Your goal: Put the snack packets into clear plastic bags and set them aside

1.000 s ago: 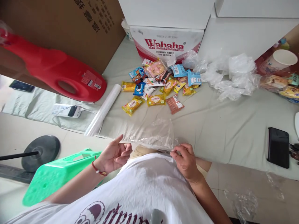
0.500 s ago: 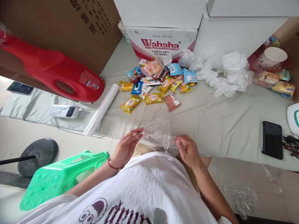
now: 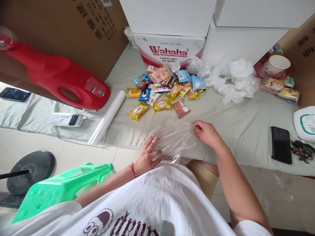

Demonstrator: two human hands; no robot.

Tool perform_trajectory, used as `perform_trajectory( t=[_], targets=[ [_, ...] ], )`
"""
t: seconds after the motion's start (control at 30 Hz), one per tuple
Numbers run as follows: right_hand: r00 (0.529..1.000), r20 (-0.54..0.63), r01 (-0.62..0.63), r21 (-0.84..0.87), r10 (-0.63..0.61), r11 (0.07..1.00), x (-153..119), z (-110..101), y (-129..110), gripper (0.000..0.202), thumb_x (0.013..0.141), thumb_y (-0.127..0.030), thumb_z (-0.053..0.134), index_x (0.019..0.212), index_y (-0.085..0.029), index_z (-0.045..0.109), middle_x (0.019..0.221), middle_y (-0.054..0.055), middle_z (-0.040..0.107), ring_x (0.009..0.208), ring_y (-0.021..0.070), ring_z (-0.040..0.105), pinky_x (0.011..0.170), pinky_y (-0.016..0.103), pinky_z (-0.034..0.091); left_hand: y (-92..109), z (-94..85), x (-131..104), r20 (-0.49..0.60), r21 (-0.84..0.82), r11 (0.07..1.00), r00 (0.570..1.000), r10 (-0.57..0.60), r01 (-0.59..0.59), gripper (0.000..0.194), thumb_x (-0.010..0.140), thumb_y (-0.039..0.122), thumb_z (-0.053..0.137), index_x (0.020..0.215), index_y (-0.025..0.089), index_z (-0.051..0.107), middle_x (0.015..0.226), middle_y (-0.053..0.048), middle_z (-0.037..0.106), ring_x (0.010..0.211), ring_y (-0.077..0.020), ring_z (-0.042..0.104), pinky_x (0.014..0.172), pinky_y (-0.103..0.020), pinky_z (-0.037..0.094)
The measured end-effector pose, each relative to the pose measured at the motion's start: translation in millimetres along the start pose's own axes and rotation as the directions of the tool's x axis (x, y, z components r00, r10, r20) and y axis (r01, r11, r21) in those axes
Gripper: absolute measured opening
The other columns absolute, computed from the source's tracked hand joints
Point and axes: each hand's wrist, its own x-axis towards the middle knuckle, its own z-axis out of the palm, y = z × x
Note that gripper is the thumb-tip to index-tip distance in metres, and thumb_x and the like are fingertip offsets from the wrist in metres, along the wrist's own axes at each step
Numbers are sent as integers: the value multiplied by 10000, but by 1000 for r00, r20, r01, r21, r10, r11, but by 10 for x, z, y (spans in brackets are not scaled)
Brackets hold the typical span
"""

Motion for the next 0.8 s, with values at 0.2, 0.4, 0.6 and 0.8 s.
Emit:
perform_trajectory(
  t=[0.2, 0.4, 0.6, 0.8],
  targets=[
    [983, 118, 168, -315, -137, 934, 343, -217, -124, 210, 868, -327, 549, 907, -224, 728, 766, -4, 714, 645, 157, 593, 621, 273, 463, 62, -285, -49, -147, -195, 978, 984, -101, 72, 196, 936, 344, 615, 1061, 209, 683, 1568, -178, 486, 1508, -339, 389, 1142, -547, 453],
    [933, 60, 341, -461, -355, 819, 367, -56, -217, 299, 919, -237, 495, 1018, -225, 777, 984, 55, 741, 833, 200, 661, 802, 330, 501, 18, -421, 574, -106, 77, 989, 987, -118, 127, 206, 958, 240, 544, 1019, 233, 741, 1333, -130, 696, 1389, -330, 517, 1167, -571, 377],
    [878, -124, 300, -612, -463, 732, 370, -144, -148, 349, 968, -258, 455, 1140, -234, 758, 999, 79, 680, 913, 244, 635, 839, 376, 504, -219, -217, 1007, 95, 145, 989, 995, -18, 4, 371, 990, 288, 500, 1313, 250, 678, 1405, -113, 666, 1478, -312, 444, 1278, -633, 36],
    [590, -525, 114, -698, -613, 707, 117, -127, -240, 342, 983, -259, 487, 1255, -219, 691, 1245, 154, 596, 1188, 323, 522, 1019, 493, 453, -199, 83, 930, -46, 204, 962, 983, -177, 183, 544, 1035, 404, 415, 1546, 221, 465, 1642, -152, 387, 1551, -342, 314, 1235, -688, -76]
  ],
)
